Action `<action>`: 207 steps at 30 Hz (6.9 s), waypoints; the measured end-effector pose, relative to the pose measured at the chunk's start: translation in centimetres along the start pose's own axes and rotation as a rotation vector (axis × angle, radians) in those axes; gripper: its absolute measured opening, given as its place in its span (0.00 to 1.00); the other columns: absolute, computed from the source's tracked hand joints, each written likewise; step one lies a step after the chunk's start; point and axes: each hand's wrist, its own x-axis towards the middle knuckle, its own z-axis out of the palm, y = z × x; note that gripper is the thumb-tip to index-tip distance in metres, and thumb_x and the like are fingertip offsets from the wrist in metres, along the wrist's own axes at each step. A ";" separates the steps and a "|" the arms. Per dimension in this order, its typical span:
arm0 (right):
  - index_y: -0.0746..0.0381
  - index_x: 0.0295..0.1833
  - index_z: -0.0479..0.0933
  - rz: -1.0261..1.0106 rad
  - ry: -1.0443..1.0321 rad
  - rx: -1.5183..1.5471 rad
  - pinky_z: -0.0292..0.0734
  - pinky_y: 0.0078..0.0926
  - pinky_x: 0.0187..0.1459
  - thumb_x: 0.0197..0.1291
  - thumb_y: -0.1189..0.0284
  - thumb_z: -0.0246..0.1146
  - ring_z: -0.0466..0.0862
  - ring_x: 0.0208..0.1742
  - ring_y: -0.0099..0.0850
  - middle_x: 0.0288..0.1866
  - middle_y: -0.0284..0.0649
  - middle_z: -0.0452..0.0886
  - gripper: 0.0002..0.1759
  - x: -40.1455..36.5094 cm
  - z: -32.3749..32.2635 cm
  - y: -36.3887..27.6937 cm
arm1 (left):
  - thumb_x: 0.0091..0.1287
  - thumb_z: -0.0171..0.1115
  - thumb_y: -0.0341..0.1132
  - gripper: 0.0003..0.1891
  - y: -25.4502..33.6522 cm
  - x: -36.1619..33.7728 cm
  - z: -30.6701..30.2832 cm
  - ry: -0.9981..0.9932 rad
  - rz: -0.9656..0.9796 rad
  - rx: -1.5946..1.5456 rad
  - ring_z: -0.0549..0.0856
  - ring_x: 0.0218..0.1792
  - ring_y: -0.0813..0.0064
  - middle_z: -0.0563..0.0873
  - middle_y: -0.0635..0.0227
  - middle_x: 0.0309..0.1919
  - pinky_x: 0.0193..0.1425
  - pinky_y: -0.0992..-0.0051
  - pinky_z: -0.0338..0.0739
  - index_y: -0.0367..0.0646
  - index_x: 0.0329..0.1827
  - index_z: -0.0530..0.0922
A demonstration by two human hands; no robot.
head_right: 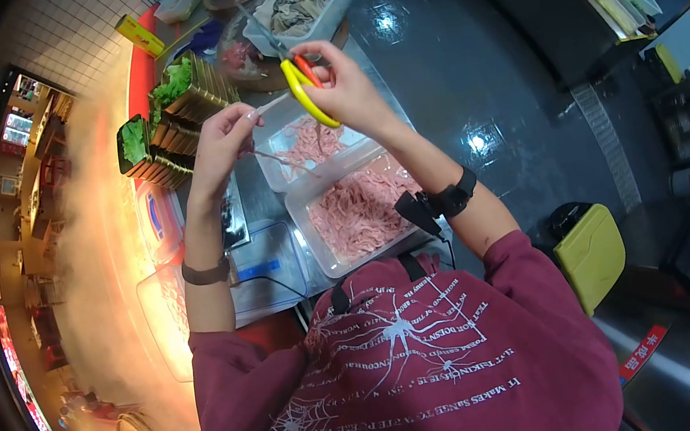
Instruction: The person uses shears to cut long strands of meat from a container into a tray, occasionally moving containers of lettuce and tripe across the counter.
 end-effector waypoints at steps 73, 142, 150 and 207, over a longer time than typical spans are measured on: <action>0.64 0.56 0.72 0.488 -0.293 0.744 0.72 0.22 0.31 0.68 0.43 0.47 0.76 0.25 0.26 0.27 0.37 0.77 0.33 -8.8 -0.9 11.5 | 0.73 0.48 0.38 0.13 9.3 6.9 -8.1 0.013 0.151 0.152 0.75 0.24 0.88 0.83 0.72 0.28 0.26 0.87 0.64 0.38 0.47 0.78; 0.64 0.62 0.67 0.334 -0.166 0.733 0.65 0.19 0.17 0.70 0.56 0.54 0.69 0.16 0.21 0.35 0.38 0.81 0.25 -0.3 -1.2 11.8 | 0.73 0.50 0.39 0.14 12.1 0.0 -5.1 -0.113 0.018 0.051 0.75 0.20 0.85 0.82 0.68 0.21 0.24 0.87 0.65 0.37 0.39 0.77; 0.63 0.61 0.68 0.368 -0.002 0.824 0.68 0.18 0.21 0.69 0.50 0.52 0.73 0.17 0.22 0.35 0.36 0.81 0.28 -0.2 -0.2 10.7 | 0.72 0.51 0.39 0.14 12.0 -1.3 -4.9 -0.255 -0.058 0.049 0.76 0.19 0.85 0.83 0.66 0.21 0.24 0.86 0.67 0.37 0.38 0.78; 0.59 0.62 0.66 0.466 -0.273 0.045 0.62 0.14 0.22 0.67 0.50 0.56 0.74 0.25 0.18 0.39 0.34 0.77 0.28 0.5 -1.4 3.0 | 0.63 0.61 0.29 0.06 -7.0 7.5 3.0 0.480 0.270 -0.191 0.80 0.35 0.84 0.82 0.73 0.32 0.44 0.82 0.73 0.36 0.38 0.79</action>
